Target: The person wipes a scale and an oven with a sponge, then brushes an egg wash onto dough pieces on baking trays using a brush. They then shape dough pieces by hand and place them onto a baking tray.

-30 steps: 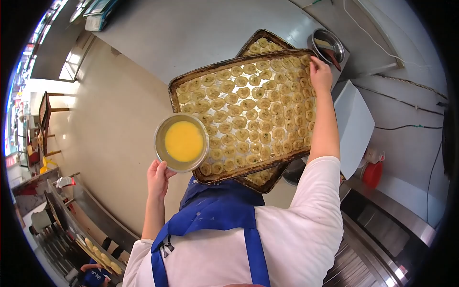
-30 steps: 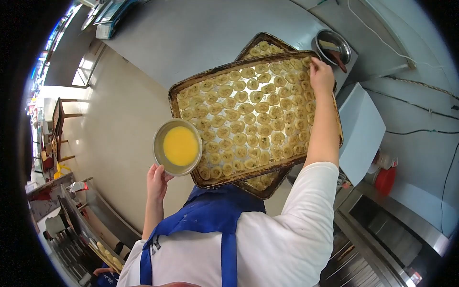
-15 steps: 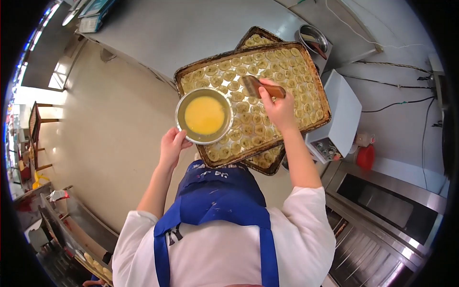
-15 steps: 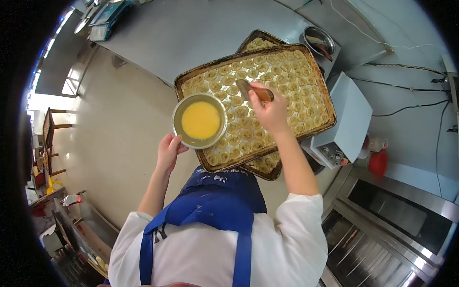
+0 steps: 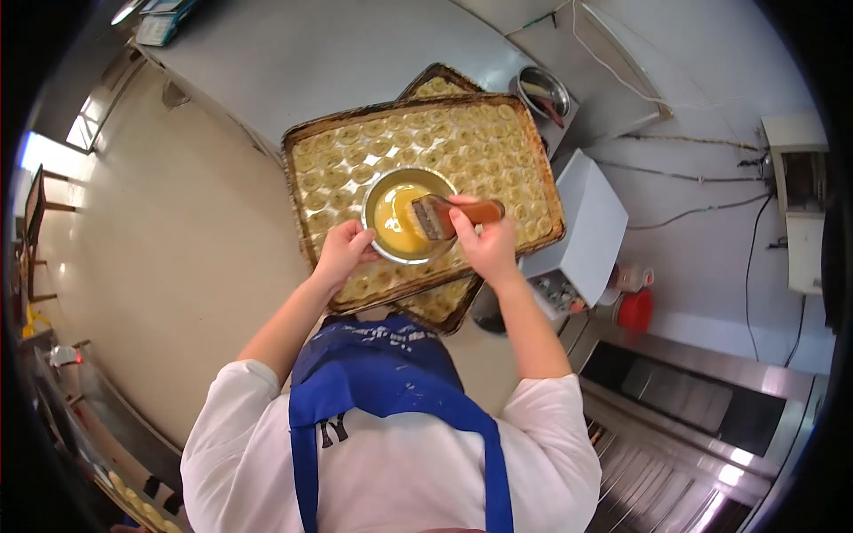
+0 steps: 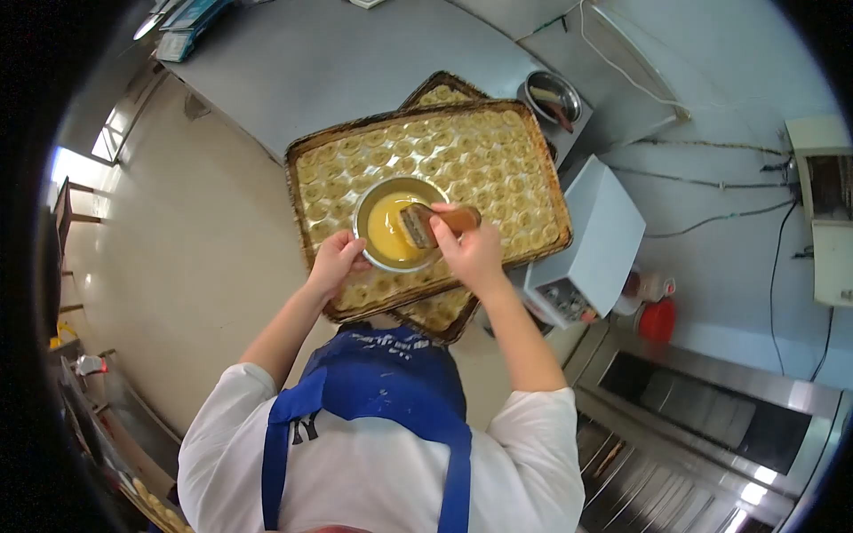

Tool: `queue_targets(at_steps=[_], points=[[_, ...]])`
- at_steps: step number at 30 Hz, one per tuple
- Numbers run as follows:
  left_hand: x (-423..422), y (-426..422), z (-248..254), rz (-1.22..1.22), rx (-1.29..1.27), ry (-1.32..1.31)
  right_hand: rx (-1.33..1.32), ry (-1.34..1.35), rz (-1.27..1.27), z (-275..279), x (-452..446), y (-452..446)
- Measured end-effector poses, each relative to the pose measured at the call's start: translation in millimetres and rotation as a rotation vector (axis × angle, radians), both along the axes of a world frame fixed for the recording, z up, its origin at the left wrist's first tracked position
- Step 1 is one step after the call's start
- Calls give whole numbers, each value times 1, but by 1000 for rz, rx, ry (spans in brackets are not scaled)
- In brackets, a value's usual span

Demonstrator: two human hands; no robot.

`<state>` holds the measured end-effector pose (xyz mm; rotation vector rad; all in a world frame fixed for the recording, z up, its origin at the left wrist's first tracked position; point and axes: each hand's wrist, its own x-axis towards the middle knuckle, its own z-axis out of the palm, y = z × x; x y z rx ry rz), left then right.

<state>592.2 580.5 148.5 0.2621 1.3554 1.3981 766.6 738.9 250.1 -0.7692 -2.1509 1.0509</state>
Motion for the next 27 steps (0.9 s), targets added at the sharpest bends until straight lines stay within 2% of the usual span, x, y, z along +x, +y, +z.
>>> queue_targets(at_steps=[2, 3, 5, 9, 11, 13, 14, 17, 20, 24, 27], points=[[23, 15, -10, 9, -11, 23, -48, 195, -21, -11, 10, 16], [32, 23, -12, 25, -21, 49, -154, 268, 7, -20, 15, 29], [57, 35, 0, 92, -1, 6, -151, 12, 160, -21, 27, 67], [92, 60, -20, 210, 0, -48, -362, 209, 65, -32, 28, 146], [109, 64, -15, 255, -40, -52, -264, 276, 1, -50, 7, 201], [122, 67, -8, 287, -73, -40, -63, 171, -86, -74, -14, 254], [126, 71, 1, 304, -96, -19, -66, 196, -133, -90, -24, 275], [133, 71, 9, 342, -120, 7, 172, -16, -237, -108, -25, 321], [136, 69, 10, 390, -102, -15, 255, -70, -196, -99, -11, 341], [141, 57, 0, 409, -110, -20, 476, -158, 80, -100, 8, 330], [139, 49, -2, 463, -121, -22, 518, -208, 563, -83, 31, 269]])
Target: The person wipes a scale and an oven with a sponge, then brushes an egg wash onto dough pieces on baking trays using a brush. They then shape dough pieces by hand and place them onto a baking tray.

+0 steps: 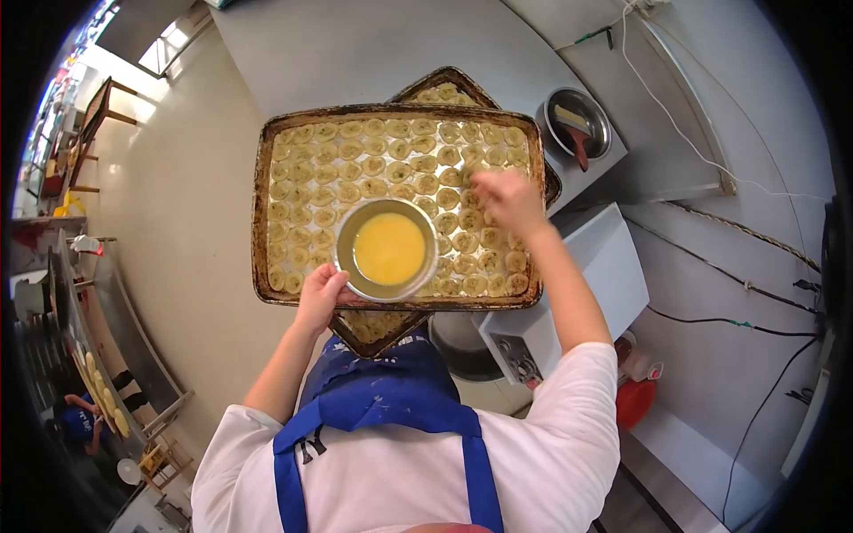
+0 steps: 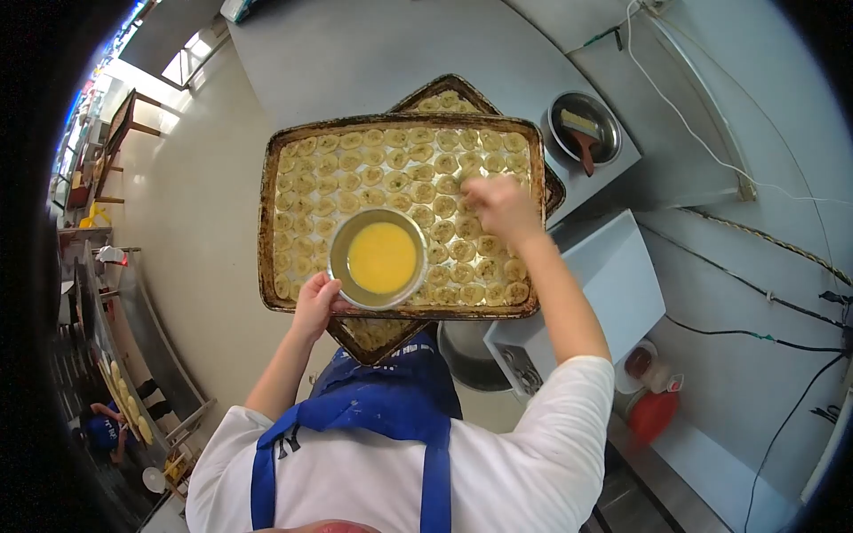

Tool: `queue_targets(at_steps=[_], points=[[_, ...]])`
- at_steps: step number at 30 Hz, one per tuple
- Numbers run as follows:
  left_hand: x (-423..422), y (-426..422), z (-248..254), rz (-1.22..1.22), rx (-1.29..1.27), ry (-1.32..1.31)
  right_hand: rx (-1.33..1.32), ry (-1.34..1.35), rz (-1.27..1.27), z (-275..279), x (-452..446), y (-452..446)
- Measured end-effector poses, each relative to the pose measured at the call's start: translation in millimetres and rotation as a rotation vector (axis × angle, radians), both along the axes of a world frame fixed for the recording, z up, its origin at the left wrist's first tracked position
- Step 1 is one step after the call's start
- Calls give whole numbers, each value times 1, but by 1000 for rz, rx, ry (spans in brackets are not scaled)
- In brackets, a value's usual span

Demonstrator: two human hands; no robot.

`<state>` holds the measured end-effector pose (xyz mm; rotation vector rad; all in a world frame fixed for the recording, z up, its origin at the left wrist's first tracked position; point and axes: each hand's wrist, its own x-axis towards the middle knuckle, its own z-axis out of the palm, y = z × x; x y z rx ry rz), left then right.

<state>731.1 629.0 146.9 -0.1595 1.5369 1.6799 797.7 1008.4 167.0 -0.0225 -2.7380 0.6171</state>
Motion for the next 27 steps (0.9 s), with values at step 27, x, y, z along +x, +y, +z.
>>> queue_targets(at_steps=[27], points=[[-15, -95, 29, 509, 43, 119, 207, 15, -107, -8, -74, -12]])
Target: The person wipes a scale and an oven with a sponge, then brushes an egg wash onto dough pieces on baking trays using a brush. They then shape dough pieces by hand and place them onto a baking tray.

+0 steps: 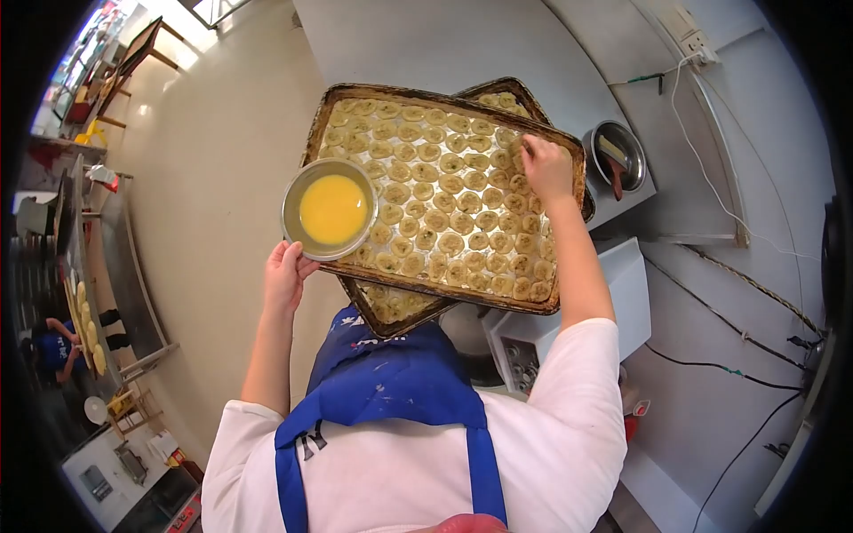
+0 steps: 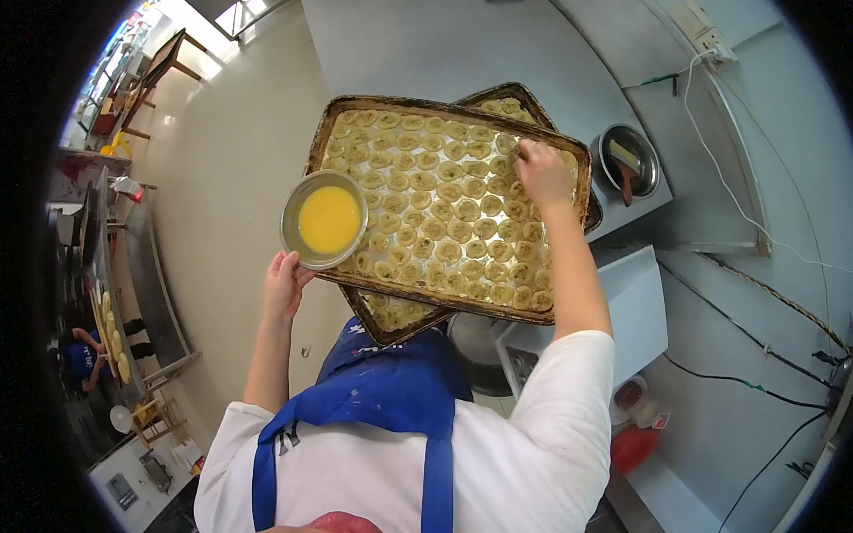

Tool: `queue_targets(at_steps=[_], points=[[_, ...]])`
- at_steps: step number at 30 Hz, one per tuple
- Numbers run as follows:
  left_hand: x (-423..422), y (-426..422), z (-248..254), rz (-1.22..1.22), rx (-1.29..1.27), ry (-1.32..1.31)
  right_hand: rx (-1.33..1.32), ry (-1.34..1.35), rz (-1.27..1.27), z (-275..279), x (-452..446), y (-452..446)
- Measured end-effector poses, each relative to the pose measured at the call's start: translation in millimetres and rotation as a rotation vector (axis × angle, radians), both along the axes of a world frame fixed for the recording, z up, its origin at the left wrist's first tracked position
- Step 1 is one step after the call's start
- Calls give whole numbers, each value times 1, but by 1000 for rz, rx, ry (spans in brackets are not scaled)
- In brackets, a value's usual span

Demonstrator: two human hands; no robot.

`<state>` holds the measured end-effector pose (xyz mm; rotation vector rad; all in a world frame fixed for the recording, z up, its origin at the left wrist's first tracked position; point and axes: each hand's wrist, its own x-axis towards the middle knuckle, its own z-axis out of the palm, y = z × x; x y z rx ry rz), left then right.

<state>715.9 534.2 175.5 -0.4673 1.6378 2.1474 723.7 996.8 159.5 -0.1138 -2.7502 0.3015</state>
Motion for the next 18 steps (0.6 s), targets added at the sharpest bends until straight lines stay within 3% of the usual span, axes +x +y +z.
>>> queue_targets(at_steps=[2, 3, 6, 8, 11, 12, 14, 16, 18], points=[[2, -3, 2, 13, 1, 9, 218, 72, -47, -4, -7, -2], [5, -6, 3, 19, 0, 7, 51, -182, -34, 6, -9, -34], [6, -13, 7, 35, -9, 8, -374, -211, 349, 12, 18, -142], [4, -18, 9, 38, -6, 29, -469, -265, 612, 10, 44, -185], [2, -27, 8, 26, -8, 45, -687, -549, 168, 39, 23, -155], [2, -30, 8, 21, -8, 52, -518, -419, 99, 23, 9, -121], [4, -33, 10, 23, 15, 54, -438, -296, -122, 21, -4, -50], [6, -33, 10, 29, 28, 52, 175, -52, -276, 5, -7, -13], [9, -33, 7, 37, 28, 40, 41, -190, -99, 12, -4, -32]])
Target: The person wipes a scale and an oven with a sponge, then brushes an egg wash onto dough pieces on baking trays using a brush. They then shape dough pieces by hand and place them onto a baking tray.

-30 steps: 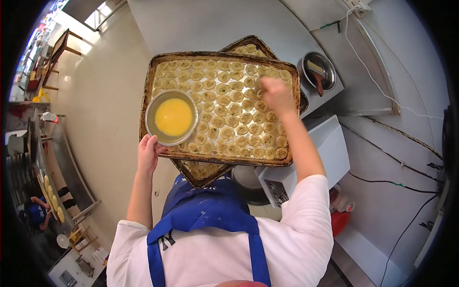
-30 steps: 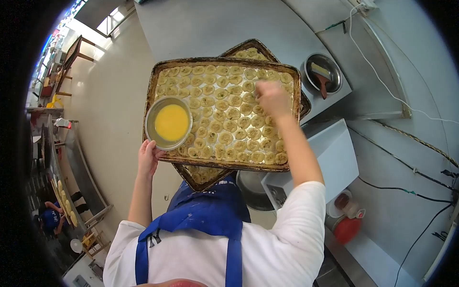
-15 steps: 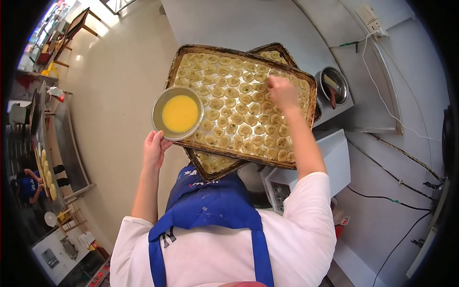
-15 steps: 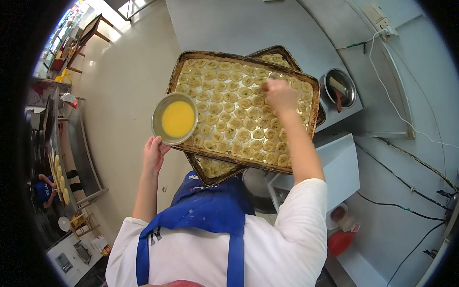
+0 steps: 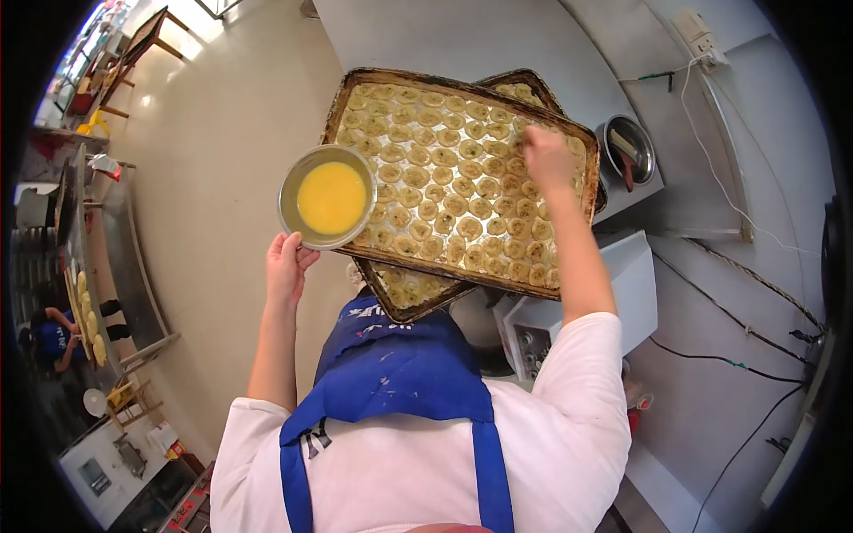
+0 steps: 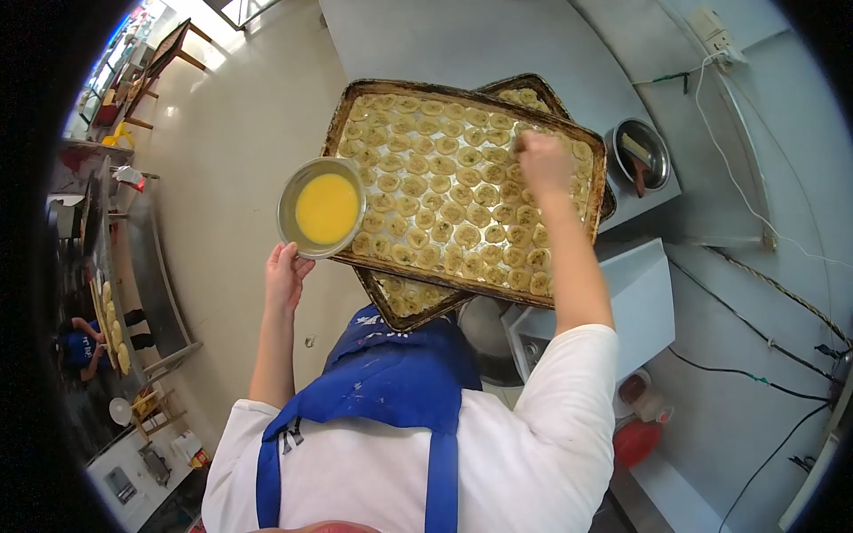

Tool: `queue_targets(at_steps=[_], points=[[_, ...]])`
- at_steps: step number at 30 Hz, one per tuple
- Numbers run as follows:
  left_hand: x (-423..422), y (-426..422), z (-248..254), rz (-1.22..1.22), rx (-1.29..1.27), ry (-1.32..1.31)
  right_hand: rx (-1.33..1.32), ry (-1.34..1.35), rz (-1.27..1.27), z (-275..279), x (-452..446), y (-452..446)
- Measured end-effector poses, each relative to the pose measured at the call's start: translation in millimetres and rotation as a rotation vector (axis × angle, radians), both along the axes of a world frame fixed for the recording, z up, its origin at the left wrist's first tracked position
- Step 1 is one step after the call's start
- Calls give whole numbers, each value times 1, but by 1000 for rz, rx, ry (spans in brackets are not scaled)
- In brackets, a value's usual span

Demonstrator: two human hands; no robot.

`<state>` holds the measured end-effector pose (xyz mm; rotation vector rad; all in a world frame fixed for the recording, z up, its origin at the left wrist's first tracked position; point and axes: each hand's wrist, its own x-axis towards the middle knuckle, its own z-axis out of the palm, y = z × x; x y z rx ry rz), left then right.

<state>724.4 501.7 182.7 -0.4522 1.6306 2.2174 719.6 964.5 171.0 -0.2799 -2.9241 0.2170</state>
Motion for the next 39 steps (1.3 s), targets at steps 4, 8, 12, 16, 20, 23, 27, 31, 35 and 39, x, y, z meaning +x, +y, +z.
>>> queue_targets(at_steps=[4, 8, 12, 16, 20, 23, 27, 31, 35, 39], points=[[-2, 2, -5, -1, -6, -26, -255, -113, 519, 15, 39, -126], [1, 5, -9, -14, -9, -47, -488, -199, 393, 17, 62, -138], [5, 12, -7, -34, -10, -56, -399, 92, -4, -9, 28, 5], [7, 18, -7, -58, -14, -63, 65, 266, -105, 1, 41, 63], [5, 25, -9, -79, -23, -71, -180, 151, 282, 4, 82, -32], [4, 29, -12, -119, -34, -72, -417, -130, 606, 21, 114, -85], [4, 40, -12, -181, -49, -77, -502, -248, 73, 11, 81, -7], [11, 57, 1, -195, -68, -82, -45, 170, -29, -2, 46, 106], [13, 69, 8, -225, -81, -83, -110, 190, -25, -11, 63, 111], [12, 74, -4, -299, -84, -67, -110, 103, 158, -13, 127, 76]])
